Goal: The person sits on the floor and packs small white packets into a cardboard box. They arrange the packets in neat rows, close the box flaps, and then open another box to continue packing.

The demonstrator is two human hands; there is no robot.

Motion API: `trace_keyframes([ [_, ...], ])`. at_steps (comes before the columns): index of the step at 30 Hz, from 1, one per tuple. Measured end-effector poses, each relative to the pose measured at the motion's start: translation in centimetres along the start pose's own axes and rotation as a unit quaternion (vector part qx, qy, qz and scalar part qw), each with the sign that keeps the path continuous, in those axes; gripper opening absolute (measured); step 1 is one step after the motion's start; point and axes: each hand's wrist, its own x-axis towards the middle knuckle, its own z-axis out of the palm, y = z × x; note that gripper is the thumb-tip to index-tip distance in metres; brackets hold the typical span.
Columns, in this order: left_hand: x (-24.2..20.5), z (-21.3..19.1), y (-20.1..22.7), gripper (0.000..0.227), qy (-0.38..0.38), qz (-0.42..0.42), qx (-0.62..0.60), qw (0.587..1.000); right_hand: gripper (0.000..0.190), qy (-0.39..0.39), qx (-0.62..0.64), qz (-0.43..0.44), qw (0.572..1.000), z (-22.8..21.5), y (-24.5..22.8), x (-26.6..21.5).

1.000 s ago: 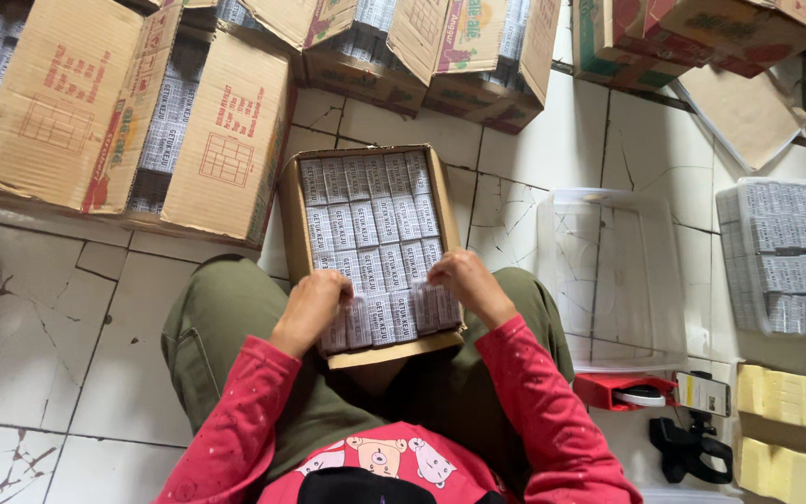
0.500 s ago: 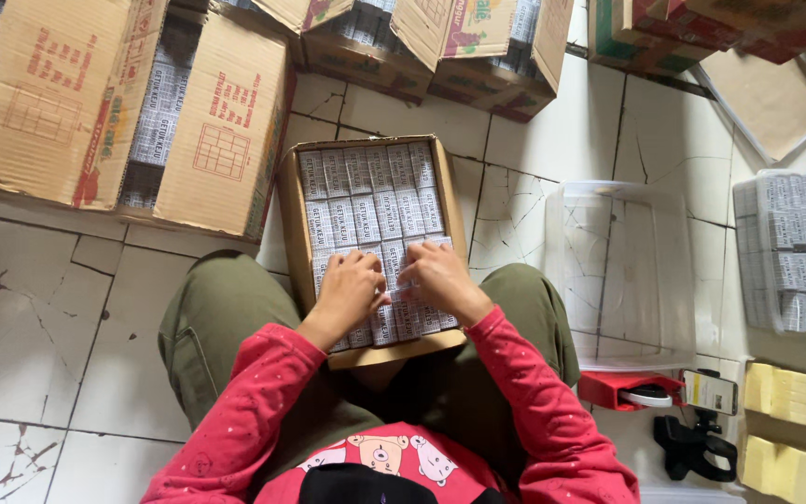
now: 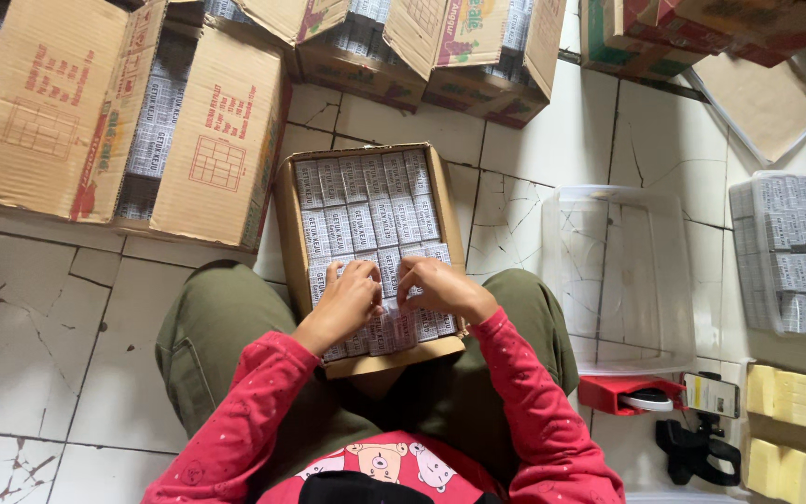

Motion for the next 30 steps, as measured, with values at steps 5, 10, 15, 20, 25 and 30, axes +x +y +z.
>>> trace_keyframes([
  [5, 2.8, -0.9, -2.1, 0.011, 0.057, -0.026, -0.013, 0.998, 0.004, 0.131, -0.005, 0.028, 0.991, 0.8, 3.6, 2.3],
  [10, 2.7, -2.9, -1.6, 0.042, 0.139, -0.046, 0.016, 0.989, 0.042, 0.290, -0.121, 0.059, 0.948, 3.5, 5.2, 1.6],
  [15, -5.9, -5.3, 0.8, 0.069, 0.217, -0.188, -0.239, 0.928, 0.026, 0.070, 0.079, 0.358, 0.928, 8.9, 6.8, -11.2],
  [20, -5.4, 1.0, 1.2, 0.116, 0.156, -0.179, -0.071, 0.969, 0.058, 0.156, 0.284, 0.307, 0.895, 15.2, 4.1, -11.8],
  [25, -3.8, 1.2, 0.2, 0.130, 0.195, -0.297, -0.172, 0.919, 0.064, 0.370, 0.463, 0.155, 0.791, 20.3, 7.5, -9.3],
  [30, -2.6, 4.2, -4.1, 0.109, 0.204, -0.247, -0.328, 0.889, 0.067, 0.401, 0.394, 0.314, 0.765, 19.2, 6.3, -6.9],
])
